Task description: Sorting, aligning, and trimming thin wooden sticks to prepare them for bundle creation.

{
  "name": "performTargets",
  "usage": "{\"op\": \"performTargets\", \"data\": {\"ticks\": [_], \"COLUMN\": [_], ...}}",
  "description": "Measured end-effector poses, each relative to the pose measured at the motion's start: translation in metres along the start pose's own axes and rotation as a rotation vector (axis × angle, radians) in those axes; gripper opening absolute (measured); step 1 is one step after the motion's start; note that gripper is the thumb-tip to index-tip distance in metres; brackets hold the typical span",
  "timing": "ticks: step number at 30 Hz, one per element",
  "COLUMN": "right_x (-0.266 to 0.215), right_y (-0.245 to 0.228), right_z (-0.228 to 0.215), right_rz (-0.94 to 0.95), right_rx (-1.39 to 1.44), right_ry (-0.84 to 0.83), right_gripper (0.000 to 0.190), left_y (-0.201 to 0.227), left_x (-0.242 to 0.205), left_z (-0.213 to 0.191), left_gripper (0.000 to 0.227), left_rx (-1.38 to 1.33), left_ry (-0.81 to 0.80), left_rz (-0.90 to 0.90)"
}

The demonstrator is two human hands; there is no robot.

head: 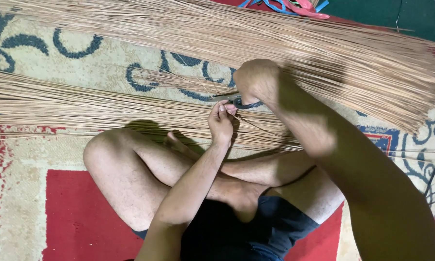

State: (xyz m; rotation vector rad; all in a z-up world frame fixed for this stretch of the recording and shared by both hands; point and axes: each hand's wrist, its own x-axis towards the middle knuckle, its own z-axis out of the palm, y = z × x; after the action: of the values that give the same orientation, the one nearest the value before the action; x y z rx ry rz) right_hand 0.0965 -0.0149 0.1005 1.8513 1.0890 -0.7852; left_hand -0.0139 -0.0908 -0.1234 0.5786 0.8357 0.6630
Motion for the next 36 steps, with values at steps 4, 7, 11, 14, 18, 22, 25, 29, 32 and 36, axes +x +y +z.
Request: {"op": "performTargets", "data": {"ticks": [4, 7, 11, 14, 18, 22, 25, 29, 32, 36], "right_x": [0.012, 0.048, 0.053, 0.06, 0.074, 0.063, 0.084, 0.097, 0.103, 0.124], "right_y": [-0.003, 0.013, 0.032, 0.062, 0.108, 0.106, 0.106, 0.101, 0.105, 0.108], "right_z": [-0.001, 0.044, 0.059, 0.081, 0.132, 0.183, 0.233, 0.266, 0.273, 0.292], "right_rz": [0.044, -0.039, -0.145, -0.207, -0.193, -0.117, -0.043, 0.005, 0.025, 0.02], "right_rx": [-0.12, 0.093, 0.148, 0.15, 0.348, 0.515, 0.455, 0.642, 0.603, 0.301], "right_ry": [-0.098, 0.077, 0.154, 0.241, 0.417, 0.455, 0.485, 0.571, 0.656, 0.685], "right_gripper": [0.048, 0.038, 0.038, 0.041, 0.038, 0.033, 0.036, 0.038, 0.034, 0.028], "left_y": [-0.003, -0.007, -0.007, -0.009, -0.012, -0.015, -0.013, -0.003, 0.003, 0.0], "left_x": [0.0, 0.002, 0.004, 0.002, 0.003, 0.004, 0.004, -0.003, -0.005, -0.005], "left_z": [-0.002, -0.006, -0.004, -0.006, -0.01, -0.013, -0.015, -0.019, -0.019, -0.024], "left_gripper": [0.031, 0.031, 0.031, 0.032, 0.032, 0.031, 0.03, 0.03, 0.03, 0.03], "left_rx": [0.006, 0.011, -0.003, -0.018, -0.059, -0.074, -0.08, -0.066, -0.06, -0.042], "left_ry": [0.004, 0.002, 0.001, 0.016, 0.023, 0.017, -0.004, -0.015, -0.016, -0.033], "left_rz": [-0.02, -0.029, -0.033, -0.028, -0.029, -0.025, -0.026, -0.041, -0.035, -0.014]}}
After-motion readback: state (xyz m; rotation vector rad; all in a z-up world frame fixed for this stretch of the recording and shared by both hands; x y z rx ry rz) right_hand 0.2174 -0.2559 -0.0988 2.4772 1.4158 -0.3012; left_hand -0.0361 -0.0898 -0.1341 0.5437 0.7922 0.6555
